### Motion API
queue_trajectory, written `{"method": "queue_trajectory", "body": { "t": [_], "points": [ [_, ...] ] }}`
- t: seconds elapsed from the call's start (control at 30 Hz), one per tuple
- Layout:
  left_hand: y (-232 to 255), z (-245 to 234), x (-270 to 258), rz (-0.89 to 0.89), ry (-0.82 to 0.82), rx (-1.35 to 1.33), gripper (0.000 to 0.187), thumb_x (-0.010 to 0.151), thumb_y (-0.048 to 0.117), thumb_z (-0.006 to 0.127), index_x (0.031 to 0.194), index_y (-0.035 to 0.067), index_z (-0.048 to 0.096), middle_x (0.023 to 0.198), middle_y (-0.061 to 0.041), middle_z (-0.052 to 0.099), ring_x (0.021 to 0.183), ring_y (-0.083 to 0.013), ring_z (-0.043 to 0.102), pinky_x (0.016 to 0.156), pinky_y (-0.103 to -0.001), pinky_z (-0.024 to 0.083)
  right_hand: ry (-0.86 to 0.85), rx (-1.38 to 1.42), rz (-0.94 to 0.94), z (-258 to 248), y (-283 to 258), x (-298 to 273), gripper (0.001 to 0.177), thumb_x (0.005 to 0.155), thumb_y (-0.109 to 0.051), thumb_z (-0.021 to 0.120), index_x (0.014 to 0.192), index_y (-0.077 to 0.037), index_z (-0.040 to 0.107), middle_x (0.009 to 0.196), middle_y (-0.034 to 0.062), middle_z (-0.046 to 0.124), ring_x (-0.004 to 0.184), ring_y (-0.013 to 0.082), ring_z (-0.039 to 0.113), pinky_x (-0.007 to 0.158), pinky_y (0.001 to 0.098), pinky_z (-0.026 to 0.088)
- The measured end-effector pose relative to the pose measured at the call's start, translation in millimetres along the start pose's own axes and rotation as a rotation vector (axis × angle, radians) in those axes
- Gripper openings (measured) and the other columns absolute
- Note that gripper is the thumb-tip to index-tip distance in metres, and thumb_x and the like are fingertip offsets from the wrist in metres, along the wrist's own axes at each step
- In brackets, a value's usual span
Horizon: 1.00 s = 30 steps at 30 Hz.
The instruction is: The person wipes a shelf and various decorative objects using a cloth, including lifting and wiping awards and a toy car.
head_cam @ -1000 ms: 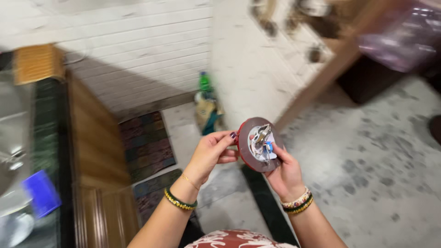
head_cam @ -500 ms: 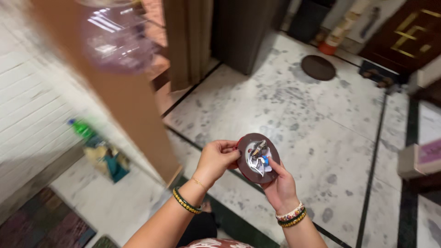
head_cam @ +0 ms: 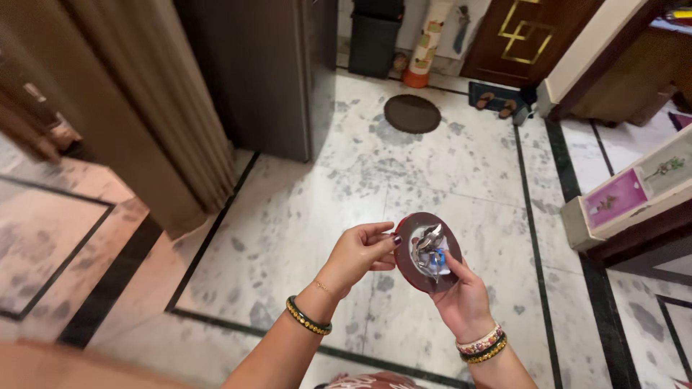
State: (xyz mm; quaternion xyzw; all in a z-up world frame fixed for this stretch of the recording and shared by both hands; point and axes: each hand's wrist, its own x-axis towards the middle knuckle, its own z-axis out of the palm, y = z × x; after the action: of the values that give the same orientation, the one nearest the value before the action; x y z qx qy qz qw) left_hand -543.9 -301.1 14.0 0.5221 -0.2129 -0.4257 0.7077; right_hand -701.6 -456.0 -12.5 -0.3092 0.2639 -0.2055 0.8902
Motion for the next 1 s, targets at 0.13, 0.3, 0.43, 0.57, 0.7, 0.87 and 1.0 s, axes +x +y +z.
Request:
{"method": "queue_trajectory", "body": {
  "t": [0.13, 0.3, 0.43, 0.57, 0.7, 0.87, 1.0],
  "points": [
    [24, -16, 86, -0.075, 0.025, 0.043, 0.055, 0.092, 0.026, 0.069, 0.138, 0.000, 0.056, 0.119, -0.010, 0.072, 0.093, -0.0184, 0.077, 0.077, -0.031, 0.062, -0.005, 0.054, -0.036, 9, -32, 83, 0.041, 0.101, -0.017, 0.048, 0.139, -0.004, 0.055, 0.134, 0.0106, 0.066, 0.121, 0.0241, 0.063, 0.105, 0.0450, 0.048],
    [43, -57, 220, -0.029, 0.054, 0.093, 0.050, 0.091, 0.029, 0.069, 0.133, 0.003, 0.062, 0.118, -0.008, 0.070, 0.101, -0.0178, 0.074, 0.082, -0.034, 0.060, -0.004, 0.097, -0.076, 10, -70, 224, 0.038, 0.100, -0.016, 0.050, 0.136, -0.004, 0.058, 0.132, 0.0102, 0.067, 0.119, 0.0245, 0.065, 0.104, 0.0449, 0.051],
    [69, -79, 342, 0.051, 0.126, 0.116, 0.043, 0.091, 0.029, 0.069, 0.126, 0.004, 0.066, 0.112, -0.006, 0.072, 0.097, -0.0152, 0.073, 0.084, -0.033, 0.059, -0.050, 0.134, -0.107, 17, -110, 354, 0.034, 0.103, -0.015, 0.054, 0.133, 0.000, 0.058, 0.128, 0.0130, 0.067, 0.116, 0.0263, 0.065, 0.102, 0.0458, 0.052],
    [103, -92, 456, 0.021, 0.155, 0.153, 0.038, 0.093, 0.028, 0.069, 0.123, 0.006, 0.068, 0.108, -0.005, 0.072, 0.096, -0.0145, 0.073, 0.084, -0.031, 0.058, -0.011, 0.137, -0.069, 29, -158, 466, 0.032, 0.101, -0.015, 0.054, 0.131, -0.004, 0.062, 0.125, 0.0083, 0.071, 0.113, 0.0217, 0.067, 0.097, 0.0405, 0.053],
    [124, -118, 556, 0.012, 0.182, 0.118, 0.038, 0.094, 0.027, 0.066, 0.124, 0.005, 0.068, 0.111, -0.006, 0.071, 0.097, -0.0155, 0.073, 0.085, -0.032, 0.058, -0.046, 0.108, -0.080, 49, -200, 574, 0.033, 0.102, -0.016, 0.053, 0.132, -0.005, 0.061, 0.124, 0.0077, 0.070, 0.112, 0.0210, 0.067, 0.096, 0.0402, 0.053],
    [143, -157, 700, -0.060, 0.117, 0.029, 0.045, 0.095, 0.034, 0.057, 0.133, 0.009, 0.060, 0.122, -0.006, 0.070, 0.109, -0.0161, 0.071, 0.089, -0.036, 0.060, -0.031, 0.072, -0.072, 79, -235, 708, 0.036, 0.101, -0.015, 0.052, 0.135, -0.005, 0.058, 0.128, 0.0080, 0.068, 0.115, 0.0207, 0.066, 0.100, 0.0397, 0.054],
    [152, -185, 830, -0.095, 0.017, -0.097, 0.042, 0.096, 0.035, 0.057, 0.131, 0.012, 0.060, 0.122, -0.006, 0.070, 0.113, -0.0161, 0.070, 0.092, -0.039, 0.059, -0.021, 0.031, -0.054, 104, -259, 823, 0.038, 0.100, -0.016, 0.051, 0.136, -0.007, 0.057, 0.129, 0.0077, 0.067, 0.115, 0.0216, 0.066, 0.099, 0.0406, 0.053]
  ]
}}
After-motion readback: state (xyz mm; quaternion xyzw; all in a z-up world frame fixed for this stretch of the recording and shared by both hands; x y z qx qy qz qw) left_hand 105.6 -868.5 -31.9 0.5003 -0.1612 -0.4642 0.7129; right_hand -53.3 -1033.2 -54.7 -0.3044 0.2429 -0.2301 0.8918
